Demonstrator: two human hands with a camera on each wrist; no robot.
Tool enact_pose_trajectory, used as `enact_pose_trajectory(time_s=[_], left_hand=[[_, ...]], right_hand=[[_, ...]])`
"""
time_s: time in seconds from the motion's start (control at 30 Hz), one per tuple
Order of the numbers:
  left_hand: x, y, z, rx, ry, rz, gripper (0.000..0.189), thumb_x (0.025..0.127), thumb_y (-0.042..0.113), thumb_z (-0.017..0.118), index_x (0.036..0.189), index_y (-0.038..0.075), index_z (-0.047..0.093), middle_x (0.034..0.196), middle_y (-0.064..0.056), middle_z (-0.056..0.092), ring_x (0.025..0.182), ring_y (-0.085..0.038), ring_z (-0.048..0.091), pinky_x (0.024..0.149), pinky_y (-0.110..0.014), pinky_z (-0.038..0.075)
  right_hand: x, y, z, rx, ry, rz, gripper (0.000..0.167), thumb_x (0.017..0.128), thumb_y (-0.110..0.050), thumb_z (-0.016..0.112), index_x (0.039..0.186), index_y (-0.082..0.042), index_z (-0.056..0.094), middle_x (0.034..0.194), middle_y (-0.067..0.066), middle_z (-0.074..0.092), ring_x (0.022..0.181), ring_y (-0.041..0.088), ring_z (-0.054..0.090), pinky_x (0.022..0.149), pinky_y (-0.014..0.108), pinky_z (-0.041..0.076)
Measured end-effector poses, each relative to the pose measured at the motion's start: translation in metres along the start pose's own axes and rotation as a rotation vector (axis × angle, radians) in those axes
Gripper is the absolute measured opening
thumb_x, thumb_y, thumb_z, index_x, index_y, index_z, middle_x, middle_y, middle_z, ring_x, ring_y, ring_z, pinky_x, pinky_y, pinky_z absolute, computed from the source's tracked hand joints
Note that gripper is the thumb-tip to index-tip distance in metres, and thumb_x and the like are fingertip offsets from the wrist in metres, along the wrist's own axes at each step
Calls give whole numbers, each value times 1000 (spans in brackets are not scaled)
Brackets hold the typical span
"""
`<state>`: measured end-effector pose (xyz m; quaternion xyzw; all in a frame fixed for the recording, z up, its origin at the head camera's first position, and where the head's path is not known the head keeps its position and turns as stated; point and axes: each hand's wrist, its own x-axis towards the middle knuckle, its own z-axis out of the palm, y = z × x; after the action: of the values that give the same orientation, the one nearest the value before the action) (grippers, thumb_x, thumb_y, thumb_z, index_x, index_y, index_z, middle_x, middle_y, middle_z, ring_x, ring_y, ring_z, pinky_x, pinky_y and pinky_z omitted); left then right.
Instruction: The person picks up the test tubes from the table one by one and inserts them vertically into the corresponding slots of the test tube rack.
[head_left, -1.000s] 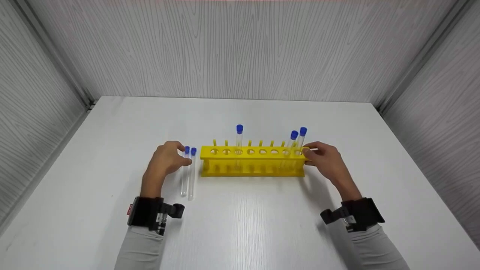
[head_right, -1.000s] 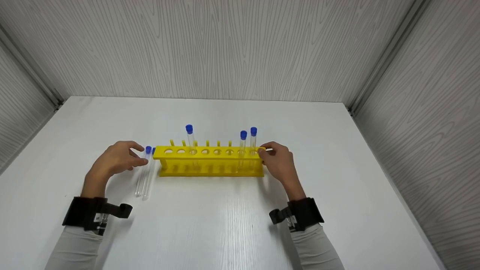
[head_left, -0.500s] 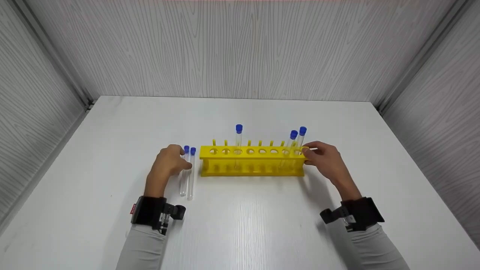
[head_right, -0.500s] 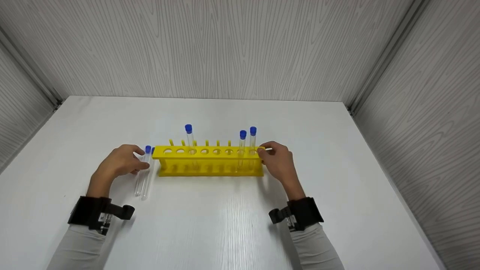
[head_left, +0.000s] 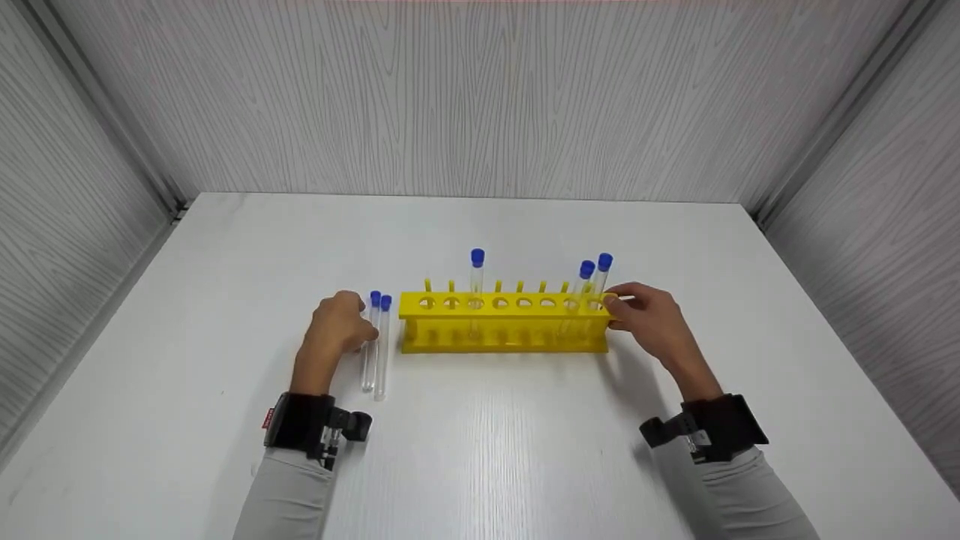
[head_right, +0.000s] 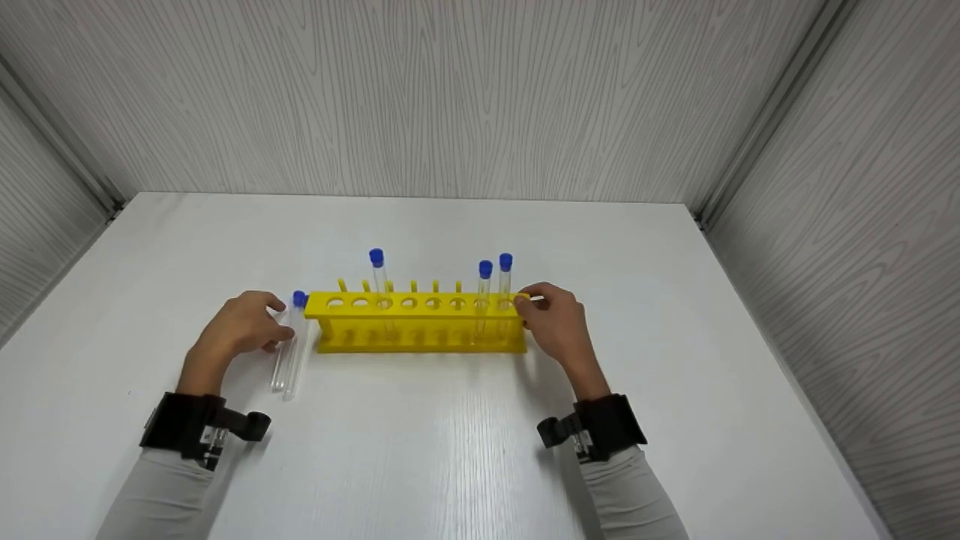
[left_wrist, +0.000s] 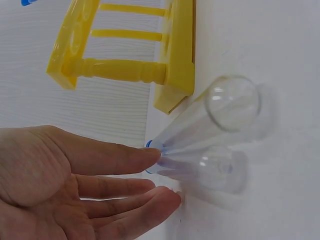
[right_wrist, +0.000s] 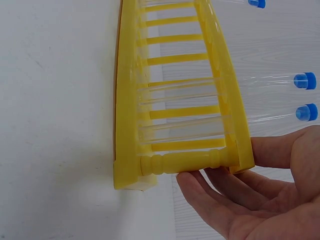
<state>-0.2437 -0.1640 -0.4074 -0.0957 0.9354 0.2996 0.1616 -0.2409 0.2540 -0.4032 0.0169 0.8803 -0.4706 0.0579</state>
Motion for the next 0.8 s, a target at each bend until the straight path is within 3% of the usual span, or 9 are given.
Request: enact_pose_trajectory(time_s=[0.33,0.6,0.8], left_hand=[[2,-2,2,56,1,11,54,92,8,60,141,-13,48,139,-34,54,107,-38,59,85,-39,56],[4,-1,3,92,18,-9,46,92,8,57,133,-13,54,119,-26,61,94,-33,60,66,-30,49],[4,-1,4,83,23,-28,47,93,8,57,134,-13,52,114,-24,61,92,-32,60,63,-27,47]], right_hand=[[-1,-1,1,18,4,3,41,104,-27,55,135,-1,59,130,23,64,111,32,69,99,45,55],[-1,0,0,7,-2,-15,41,105,-27,54,136,-1,59,132,23,63,110,33,70,98,45,56],[-1,0,1,8,1,-6,41,105,-27,54,136,-1,59,134,23,62,113,33,69,98,45,55]])
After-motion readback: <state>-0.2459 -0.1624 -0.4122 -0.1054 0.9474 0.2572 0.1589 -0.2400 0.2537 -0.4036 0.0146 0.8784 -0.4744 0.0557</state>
